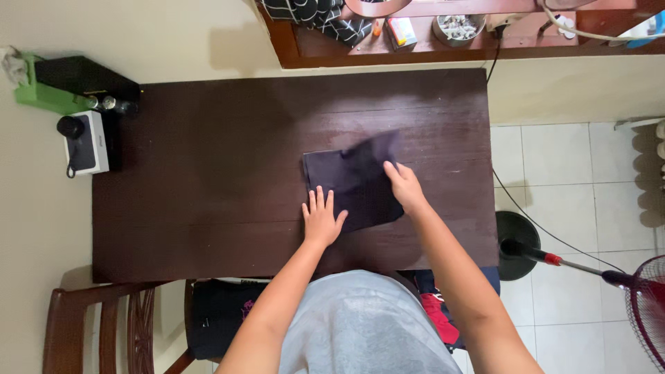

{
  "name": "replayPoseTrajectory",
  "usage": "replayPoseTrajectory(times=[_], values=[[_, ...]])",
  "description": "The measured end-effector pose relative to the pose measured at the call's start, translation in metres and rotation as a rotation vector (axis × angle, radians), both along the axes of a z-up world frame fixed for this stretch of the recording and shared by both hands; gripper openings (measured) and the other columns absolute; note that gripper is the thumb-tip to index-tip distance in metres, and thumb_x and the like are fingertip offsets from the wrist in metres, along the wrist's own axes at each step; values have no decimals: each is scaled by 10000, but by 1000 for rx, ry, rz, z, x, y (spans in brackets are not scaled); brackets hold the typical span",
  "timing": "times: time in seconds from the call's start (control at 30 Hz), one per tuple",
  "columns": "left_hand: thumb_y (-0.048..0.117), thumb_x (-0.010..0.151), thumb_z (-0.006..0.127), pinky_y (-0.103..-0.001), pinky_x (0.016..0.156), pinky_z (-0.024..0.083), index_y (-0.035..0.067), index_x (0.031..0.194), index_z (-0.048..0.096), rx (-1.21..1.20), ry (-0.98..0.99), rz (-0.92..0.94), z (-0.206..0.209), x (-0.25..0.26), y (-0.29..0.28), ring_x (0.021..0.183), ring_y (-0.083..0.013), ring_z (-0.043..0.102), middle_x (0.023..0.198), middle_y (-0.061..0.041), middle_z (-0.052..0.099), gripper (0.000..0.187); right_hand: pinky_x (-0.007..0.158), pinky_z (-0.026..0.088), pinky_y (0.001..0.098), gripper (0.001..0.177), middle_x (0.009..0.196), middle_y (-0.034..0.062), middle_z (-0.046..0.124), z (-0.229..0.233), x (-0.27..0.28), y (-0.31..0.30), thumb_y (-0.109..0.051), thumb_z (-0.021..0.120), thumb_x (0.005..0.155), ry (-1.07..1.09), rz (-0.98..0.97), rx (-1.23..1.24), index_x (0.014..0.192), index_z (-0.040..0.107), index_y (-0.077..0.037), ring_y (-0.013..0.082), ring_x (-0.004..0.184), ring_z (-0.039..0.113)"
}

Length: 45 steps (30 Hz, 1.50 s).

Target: The person folds several t-shirts one by one on a wooden table. They smooth each shirt, fold the sides and bottom up, then place the folded shirt on a chair. The process is repeated for multiple shirts.

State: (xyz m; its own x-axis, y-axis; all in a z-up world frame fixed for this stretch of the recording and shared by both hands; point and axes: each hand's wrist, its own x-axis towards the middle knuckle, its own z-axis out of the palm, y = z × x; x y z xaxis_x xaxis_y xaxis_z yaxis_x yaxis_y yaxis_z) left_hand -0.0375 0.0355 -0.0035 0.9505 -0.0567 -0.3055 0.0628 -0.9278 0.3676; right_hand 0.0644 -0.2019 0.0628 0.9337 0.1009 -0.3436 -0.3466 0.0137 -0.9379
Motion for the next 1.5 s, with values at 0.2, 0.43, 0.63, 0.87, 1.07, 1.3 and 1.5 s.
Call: replayPoseTrajectory(times=[0.2,0.43,0.63,0.87,1.07,1.3,1.5], values=[[810,868,126,-587,1176,226,46,1594,253,-1398,479,635,16,96,-21,1484,-415,335,1642,-214,297,1062,676,556,341,334,805,91,708,136,14,37,-335,594,1070,-326,486,-408,1196,696,-43,174,740,634],[850,883,245,-512,1136,371,1,1490,445,-2224,682,736,57,138,40,1357,-383,465,1528,-223,453,1063,584,547,449,476,786,80,711,162,-16,50,-429,683,914,-818,935,-1133,1352,645,-247,315,680,699],[505,941,630,-387,1026,474,-49,1357,582,-1037,555,582,-19,52,65,1228,-247,624,1357,-169,649,693,700,531,446,561,1032,76,671,31,-77,54,-394,700,861,-676,1280,-1077,1401,610,-274,293,901,667],[354,852,754,-469,924,528,-31,1117,693,-301,289,261,-76,-13,67,1103,-410,671,1161,-256,714,471,891,476,430,465,1073,56,626,-33,-99,11,-184,723,871,-664,823,-988,1330,651,-195,282,1040,604],[451,801,847,-458,922,532,-57,1096,692,-189,473,210,-91,-9,74,1084,-428,657,1137,-292,674,607,987,429,473,460,1193,100,585,-32,-88,-8,-227,770,797,-614,516,-1031,1226,625,-148,305,1168,564],[517,808,761,-424,819,564,-67,1089,688,-510,127,681,-93,62,63,917,-332,736,1003,-231,760,652,944,486,483,670,1236,208,595,-102,-9,0,-252,785,866,-415,39,-955,1401,524,55,388,1122,578],[523,881,741,-396,870,540,-75,1162,661,-612,-42,809,-91,125,48,996,-302,723,1057,-225,749,665,760,534,345,554,872,89,689,-161,69,1,-351,835,851,34,-143,-704,1190,639,40,186,793,647]])
